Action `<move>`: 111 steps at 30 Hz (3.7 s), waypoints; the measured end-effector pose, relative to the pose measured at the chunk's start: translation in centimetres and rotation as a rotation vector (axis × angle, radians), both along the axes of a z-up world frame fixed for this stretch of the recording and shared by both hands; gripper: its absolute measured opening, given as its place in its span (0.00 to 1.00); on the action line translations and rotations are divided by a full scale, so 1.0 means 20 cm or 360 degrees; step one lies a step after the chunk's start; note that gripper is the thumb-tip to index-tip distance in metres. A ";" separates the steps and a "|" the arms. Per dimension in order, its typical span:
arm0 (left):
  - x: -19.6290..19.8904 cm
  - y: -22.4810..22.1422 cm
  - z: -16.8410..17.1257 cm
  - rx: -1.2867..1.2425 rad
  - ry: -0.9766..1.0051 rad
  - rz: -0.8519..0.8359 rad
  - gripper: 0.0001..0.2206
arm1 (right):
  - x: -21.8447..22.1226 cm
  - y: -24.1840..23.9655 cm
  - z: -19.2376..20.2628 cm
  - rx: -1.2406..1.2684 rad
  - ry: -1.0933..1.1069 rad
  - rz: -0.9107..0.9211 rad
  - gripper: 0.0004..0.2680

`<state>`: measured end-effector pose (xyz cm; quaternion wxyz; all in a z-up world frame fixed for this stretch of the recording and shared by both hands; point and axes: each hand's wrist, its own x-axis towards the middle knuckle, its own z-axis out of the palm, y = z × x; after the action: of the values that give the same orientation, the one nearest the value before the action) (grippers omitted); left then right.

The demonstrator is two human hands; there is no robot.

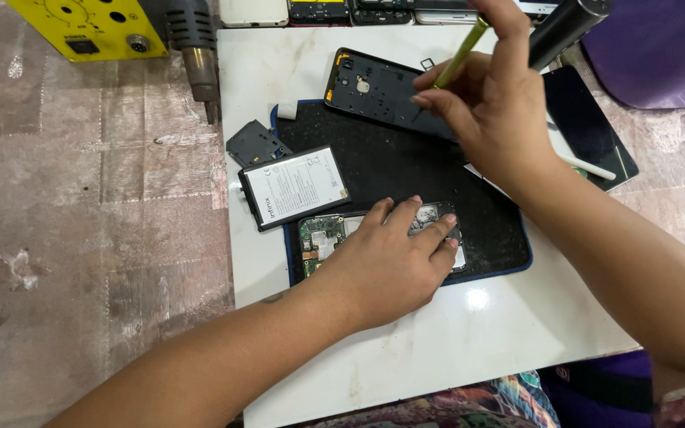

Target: The person works on a disassembled smartphone, using their hands to connect a small ribbon cable to the motherboard. They then use a green screwdriver to tighten screws on the phone's internal metal shielding plate.

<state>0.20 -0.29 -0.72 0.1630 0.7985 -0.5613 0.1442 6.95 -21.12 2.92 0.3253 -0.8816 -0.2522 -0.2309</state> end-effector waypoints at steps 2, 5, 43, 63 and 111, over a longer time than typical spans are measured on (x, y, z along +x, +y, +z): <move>0.00 0.00 0.00 0.0015 0.0004 -0.0007 0.16 | 0.05 0.01 -0.04 0.0056 0.0012 0.0028 0.28; 0.00 0.00 0.01 0.0018 0.0015 -0.0009 0.15 | 0.10 0.02 -0.08 0.0057 -0.0019 0.0056 0.28; 0.00 0.02 0.04 -0.0102 0.0048 -0.0002 0.14 | -0.24 -0.18 -0.01 0.0873 0.0966 -0.0004 0.32; 0.01 0.02 0.09 -0.0052 0.0064 -0.0031 0.14 | -0.22 -0.20 -0.11 0.1039 0.0991 0.0006 0.31; 0.01 0.03 0.08 -0.0012 0.0100 -0.0042 0.14 | -0.30 -0.18 -0.17 0.0647 0.0644 0.0105 0.30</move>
<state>0.38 0.24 0.91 0.1854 0.7945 -0.5659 0.1189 0.99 -24.72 -0.42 0.5464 -0.8178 -0.1593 -0.0853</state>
